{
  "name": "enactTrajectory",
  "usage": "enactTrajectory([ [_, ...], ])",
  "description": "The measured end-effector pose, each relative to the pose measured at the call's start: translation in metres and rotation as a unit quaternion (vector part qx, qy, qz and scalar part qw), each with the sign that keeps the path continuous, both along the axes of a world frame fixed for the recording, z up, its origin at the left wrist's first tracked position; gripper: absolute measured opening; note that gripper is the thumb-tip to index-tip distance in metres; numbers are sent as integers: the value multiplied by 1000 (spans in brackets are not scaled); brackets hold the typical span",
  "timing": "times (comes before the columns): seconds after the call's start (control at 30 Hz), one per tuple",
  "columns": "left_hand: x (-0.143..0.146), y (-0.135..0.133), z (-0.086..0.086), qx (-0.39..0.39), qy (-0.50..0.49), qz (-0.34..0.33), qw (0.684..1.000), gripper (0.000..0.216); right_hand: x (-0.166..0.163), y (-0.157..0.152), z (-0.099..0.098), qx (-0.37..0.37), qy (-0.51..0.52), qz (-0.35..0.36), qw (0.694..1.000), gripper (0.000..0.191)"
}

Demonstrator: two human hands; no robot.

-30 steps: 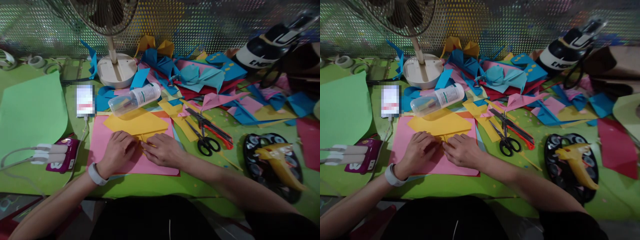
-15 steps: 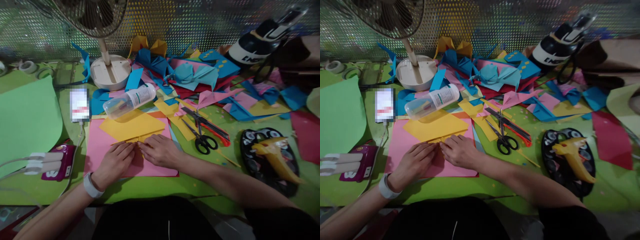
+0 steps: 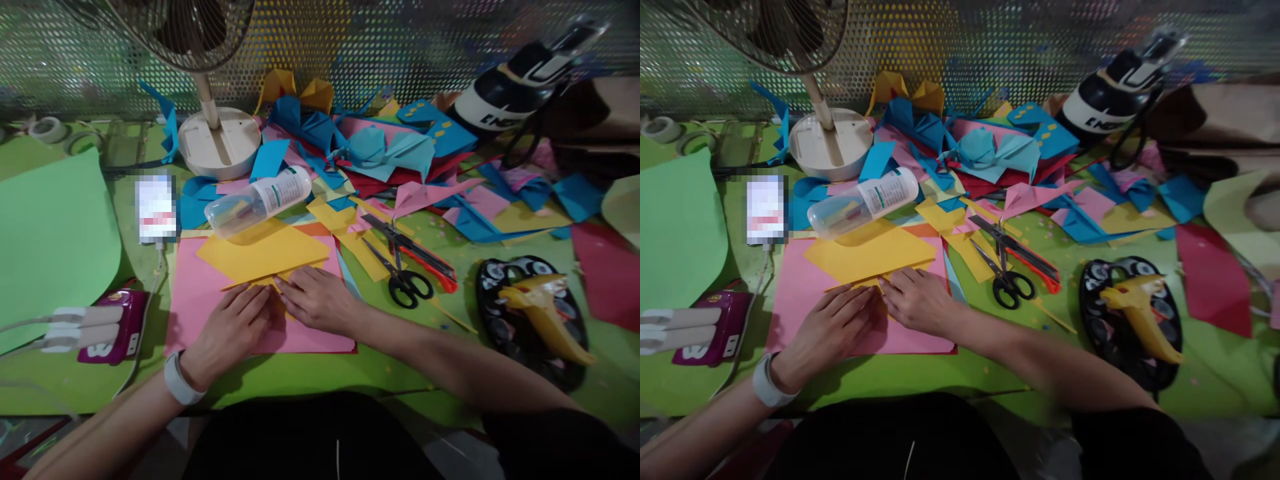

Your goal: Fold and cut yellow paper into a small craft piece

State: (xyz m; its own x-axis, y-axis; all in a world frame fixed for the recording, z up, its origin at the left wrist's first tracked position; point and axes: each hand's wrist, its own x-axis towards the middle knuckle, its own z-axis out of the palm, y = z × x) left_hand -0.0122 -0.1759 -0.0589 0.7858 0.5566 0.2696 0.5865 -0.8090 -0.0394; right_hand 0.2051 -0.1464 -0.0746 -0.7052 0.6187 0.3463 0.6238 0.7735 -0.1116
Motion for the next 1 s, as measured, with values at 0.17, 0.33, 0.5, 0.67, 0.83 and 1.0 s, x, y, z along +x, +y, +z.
enactTrajectory([
  [0.17,2,-1,1,-5,0,4,1000,20,10,4,12,3,20,8,1000,29],
  [0.33,2,-1,0,-5,-6,8,1000,21,20,3,20,30,6,23,999,26],
  [0.5,3,-2,0,5,-3,16,1000,30,24,-2,7,52,4,43,998,29],
  [0.67,5,-3,3,15,4,30,999,31,26,-3,2,67,19,41,997,28],
  [0.83,6,-3,4,21,1,27,999,30,26,-2,2,69,17,36,997,28],
  [1.0,6,-2,3,21,-1,22,1000,32,26,-3,1,63,4,29,998,29],
])
